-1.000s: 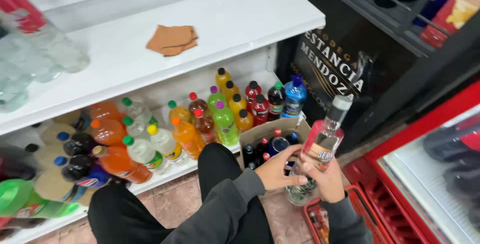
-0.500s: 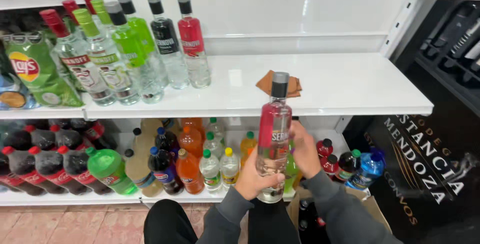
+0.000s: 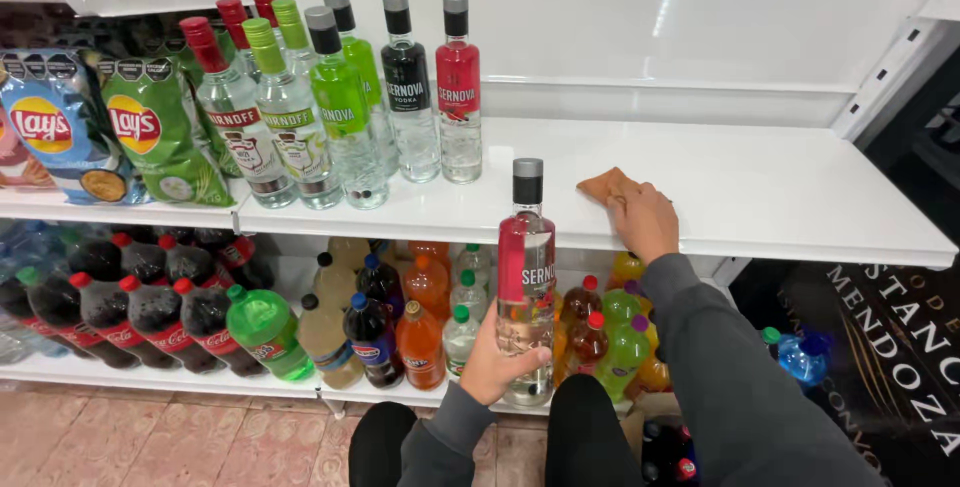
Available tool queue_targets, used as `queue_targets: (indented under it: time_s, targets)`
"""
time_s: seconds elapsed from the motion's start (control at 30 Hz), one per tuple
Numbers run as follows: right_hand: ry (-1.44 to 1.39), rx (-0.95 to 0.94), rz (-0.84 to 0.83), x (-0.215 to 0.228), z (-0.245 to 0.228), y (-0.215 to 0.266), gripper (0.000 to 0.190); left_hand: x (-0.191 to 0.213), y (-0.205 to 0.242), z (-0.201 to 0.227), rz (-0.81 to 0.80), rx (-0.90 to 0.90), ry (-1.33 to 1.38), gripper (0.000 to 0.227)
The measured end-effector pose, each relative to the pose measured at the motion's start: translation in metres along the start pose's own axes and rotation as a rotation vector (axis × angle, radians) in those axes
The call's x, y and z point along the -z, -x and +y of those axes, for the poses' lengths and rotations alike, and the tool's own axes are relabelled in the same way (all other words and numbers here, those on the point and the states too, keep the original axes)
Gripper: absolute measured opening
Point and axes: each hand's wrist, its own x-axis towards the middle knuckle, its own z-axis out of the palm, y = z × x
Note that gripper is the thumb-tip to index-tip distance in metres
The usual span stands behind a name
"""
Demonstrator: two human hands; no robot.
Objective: The person wipes and places multiple bottles of vodka onto a store shelf. They handle each bottle individually, wiping it with a cloth before arranging it in a row next to other bottles.
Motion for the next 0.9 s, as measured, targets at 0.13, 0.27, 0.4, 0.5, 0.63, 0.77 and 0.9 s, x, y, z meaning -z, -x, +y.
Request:
queue_targets:
  time_s: [0.13, 0.27, 0.4, 0.5, 0.63, 0.77, 0.9]
  targets:
    - [-0.535, -0.260, 0.021, 0.055, -0.035, 0.048, 0.056, 0.006, 0.001, -0.009, -0.034, 0.020, 0.031, 0.081]
    - [-1.472, -0.504, 0.081, 0.117, -0.099, 0.129, 0.046, 0.004, 0.004, -0.021, -0.060, 0.049, 0.071, 0.079]
    - [-0.985, 0.287, 0.182, 0.115, -0.141, 0.190, 0.052, -0.005, 0.004, -0.029, -0.092, 0.051, 0.172, 0.065]
    - [-0.923, 0.196, 0.277, 0.118, -0.163, 0.200, 0.051, -0.013, 0.006, -0.023, -0.070, 0.000, 0.095, 0.039]
    - [-0.935, 0.057, 0.446, 0.108, -0.161, 0.174, 0.031, -0.019, 0.011, -0.029, -0.115, 0.117, 0.154, 0.035]
    - [-1.374, -0.225, 0.122, 0.138, -0.162, 0.152, 0.078, -0.021, 0.014, -0.008, -0.212, 0.092, 0.232, 0.085]
    - [-1.881, -0.152, -0.380, 0.093, -0.113, 0.128, 0.031, -0.018, 0.014, -0.003, -0.358, 0.089, 0.287, 0.074]
